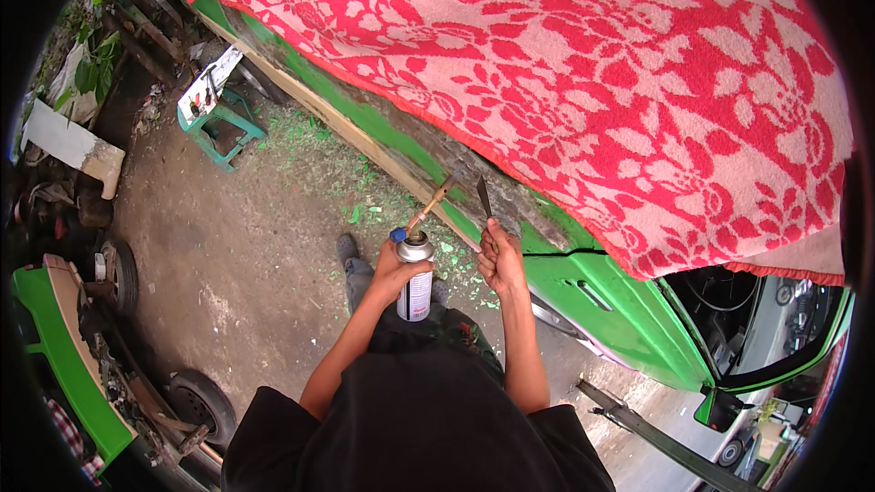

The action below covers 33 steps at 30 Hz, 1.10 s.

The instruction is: The person scrapes paint from the side of a green car using a metal scraper. A red patterned cloth covers the upper portion of the car to protect it from debris. The person holds a spray can in the left hand while scraping with the right hand, working along the lower edge of the door panel.

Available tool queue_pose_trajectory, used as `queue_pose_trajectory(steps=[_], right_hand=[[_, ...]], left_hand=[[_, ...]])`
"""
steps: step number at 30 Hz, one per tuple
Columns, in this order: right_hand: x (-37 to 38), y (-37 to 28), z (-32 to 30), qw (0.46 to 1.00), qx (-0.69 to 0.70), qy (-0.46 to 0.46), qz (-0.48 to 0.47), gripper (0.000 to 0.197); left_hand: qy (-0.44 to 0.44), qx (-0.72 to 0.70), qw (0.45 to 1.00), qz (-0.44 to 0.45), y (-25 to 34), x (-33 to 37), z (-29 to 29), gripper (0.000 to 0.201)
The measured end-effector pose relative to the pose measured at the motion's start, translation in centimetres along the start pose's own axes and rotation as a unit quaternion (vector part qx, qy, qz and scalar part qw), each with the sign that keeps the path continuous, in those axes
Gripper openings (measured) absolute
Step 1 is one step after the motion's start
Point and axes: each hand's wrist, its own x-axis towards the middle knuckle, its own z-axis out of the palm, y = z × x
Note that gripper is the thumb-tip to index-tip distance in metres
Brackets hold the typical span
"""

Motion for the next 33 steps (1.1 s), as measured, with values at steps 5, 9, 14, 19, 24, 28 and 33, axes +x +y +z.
queue_pose_trajectory(steps=[5,9,14,19,24,28,33], right_hand=[[2.0,0.0,2.0,0.991,-0.004,-0.108,-0.079,0.038],[1.6,0.7,1.7,0.998,0.011,0.049,-0.029,0.037],[2.7,1.3,2.3,0.993,0.026,-0.087,-0.08,0.036],[2.9,1.4,2.8,0.996,0.043,-0.025,-0.068,0.037],[2.8,1.3,2.6,0.995,0.049,-0.044,-0.071,0.037],[2.9,1.5,2.7,0.997,0.056,-0.005,-0.053,0.036],[3.3,1.7,3.4,0.996,0.05,-0.022,-0.068,0.038]], left_hand=[[-0.048,0.026,0.998,-0.012,-0.1,0.2,-0.7,0.052],[-0.041,0.047,0.998,-0.02,-0.2,0.2,-1.3,0.052],[-0.025,0.058,0.998,-0.021,0.1,-0.2,-1.0,0.048],[-0.013,0.032,0.999,-0.007,0.3,-0.7,-1.0,0.042],[-0.017,0.054,0.998,0.022,-0.4,-0.4,-1.3,0.037],[-0.002,0.05,0.999,0.016,-0.4,-0.7,-1.9,0.035],[0.021,0.008,1.0,0.013,0.5,-1.3,-1.6,0.036]])
